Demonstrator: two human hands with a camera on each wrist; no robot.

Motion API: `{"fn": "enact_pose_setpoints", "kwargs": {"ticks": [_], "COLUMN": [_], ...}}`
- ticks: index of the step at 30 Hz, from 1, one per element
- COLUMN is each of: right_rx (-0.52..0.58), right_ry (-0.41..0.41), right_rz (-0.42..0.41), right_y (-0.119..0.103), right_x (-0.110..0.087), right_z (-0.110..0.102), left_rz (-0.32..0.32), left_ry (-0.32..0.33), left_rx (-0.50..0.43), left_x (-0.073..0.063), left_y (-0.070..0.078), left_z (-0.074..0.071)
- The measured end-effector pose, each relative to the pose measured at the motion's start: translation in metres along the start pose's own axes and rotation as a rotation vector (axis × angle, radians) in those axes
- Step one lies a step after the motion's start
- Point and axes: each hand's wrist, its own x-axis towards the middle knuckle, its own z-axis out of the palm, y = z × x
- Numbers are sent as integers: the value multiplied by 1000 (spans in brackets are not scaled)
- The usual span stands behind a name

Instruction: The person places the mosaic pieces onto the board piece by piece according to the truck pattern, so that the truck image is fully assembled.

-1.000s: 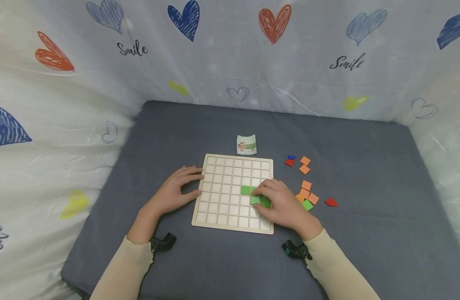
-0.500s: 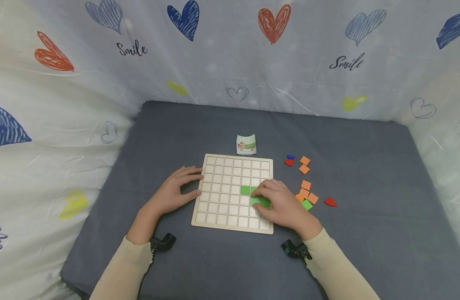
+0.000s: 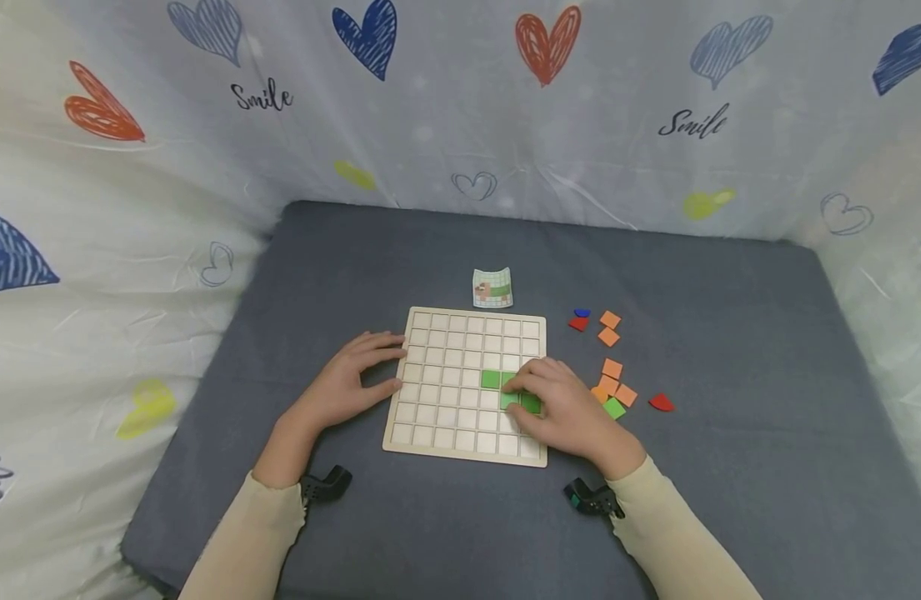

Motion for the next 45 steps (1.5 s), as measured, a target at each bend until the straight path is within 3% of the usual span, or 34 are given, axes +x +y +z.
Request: {"fn": "enact_pose_setpoints", "kwargs": {"ticks": [10, 22, 45], "right_rx": [25, 8, -10], "right_ry": [40, 64, 190], "right_rz": [15, 105, 55], "right_y": [-1, 19, 47], "right_x": [-10, -25, -84], "right_z": [-5, -29, -55], "left_rz": [-15, 2, -2], "left_ry": [-4, -3, -1], "left_rx": [2, 7, 10], "left_x": [-4, -1, 1], "left_y": [-3, -2, -1], "left_z": [1, -1, 0]}}
